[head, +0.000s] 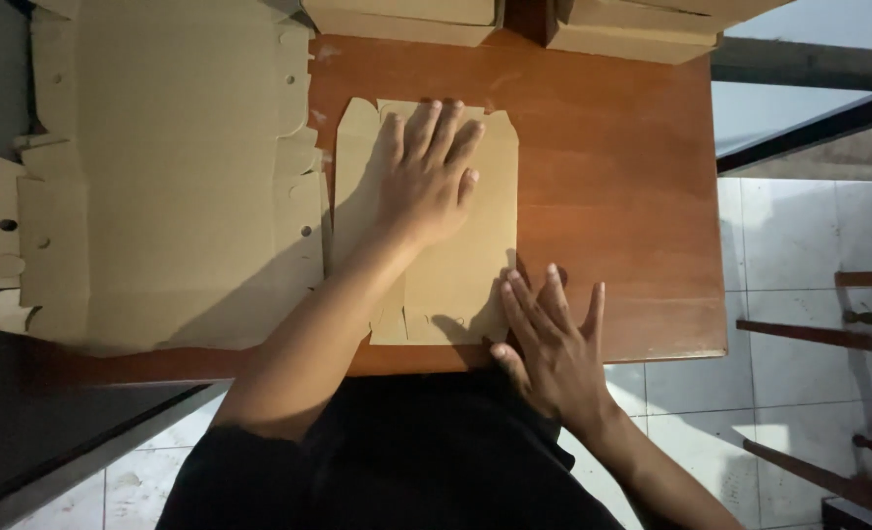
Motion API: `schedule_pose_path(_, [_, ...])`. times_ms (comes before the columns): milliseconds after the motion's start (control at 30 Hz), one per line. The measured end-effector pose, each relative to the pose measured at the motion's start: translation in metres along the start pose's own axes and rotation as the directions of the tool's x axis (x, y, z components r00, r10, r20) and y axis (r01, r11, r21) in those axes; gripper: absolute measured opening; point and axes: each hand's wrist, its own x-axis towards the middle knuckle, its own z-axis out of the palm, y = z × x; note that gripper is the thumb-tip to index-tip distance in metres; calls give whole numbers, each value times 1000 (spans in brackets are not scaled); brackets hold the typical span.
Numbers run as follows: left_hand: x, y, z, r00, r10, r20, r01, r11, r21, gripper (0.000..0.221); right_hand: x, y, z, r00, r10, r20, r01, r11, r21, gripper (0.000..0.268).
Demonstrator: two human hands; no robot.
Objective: Assembling cardboard food containers by folding flat templates along pre-scored lines and tucking in the flaps.
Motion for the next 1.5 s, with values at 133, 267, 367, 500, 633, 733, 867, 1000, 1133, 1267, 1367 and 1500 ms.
schedule_pose_path(133, [11, -5, 29, 999, 3, -42, -7, 996, -84, 58, 36, 13, 8, 1000, 17, -18, -18, 1000, -5, 69])
schedule_pose_path(267, [22, -9, 62, 903, 57, -427, -121, 985, -123, 55, 94, 38, 19, 994, -40, -104, 24, 987, -159, 66])
schedule_pose_path(367, [18, -9, 57, 905, 52, -423, -118, 984, -131, 57, 132, 57, 35, 983, -30, -181, -2, 985, -173, 67])
schedule_pose_path(500, [20, -11, 60, 901, 59, -430, -123, 985, -123, 64, 148, 66, 35, 993, 29, -112, -31, 999, -17, 71])
schedule_pose_path(633, [20, -11, 54, 932, 16, -363, -70, 988, -136, 56, 101, 53, 19, 980, -107, -166, 72, 976, -205, 65])
schedule_pose_path(733, [26, -10, 68, 900, 29, -435, -96, 987, -131, 54, 56, 33, 3, 998, -62, -18, 62, 998, 4, 68])
schedule_pose_path(867, [31, -12, 80, 863, 53, -502, -115, 989, -94, 54, 5, 9, -16, 990, -141, -2, 141, 989, 54, 71])
schedule_pose_path(1000, [31, -12, 73, 873, 53, -485, -117, 988, -104, 54, -11, -1, -16, 996, -90, 23, 89, 995, 32, 68])
schedule_pose_path(1133, [9, -8, 15, 999, 21, -45, -17, 995, 97, 58, 22, 9, 0, 1000, 13, -8, -13, 1000, -24, 67])
schedule_pose_path(1267, [5, -6, 14, 997, 42, -63, -33, 991, 127, 60, 85, 34, 11, 993, 70, -94, -73, 997, -32, 57])
schedule_pose_path(1367, [5, -2, 15, 997, 17, -72, -18, 1000, -19, 58, 135, 62, 38, 976, 110, -190, -123, 991, -58, 57])
schedule_pose_path(1500, [5, -5, 13, 999, 15, -40, -15, 1000, -10, 60, 162, 71, 63, 959, 146, -243, -163, 985, -55, 62])
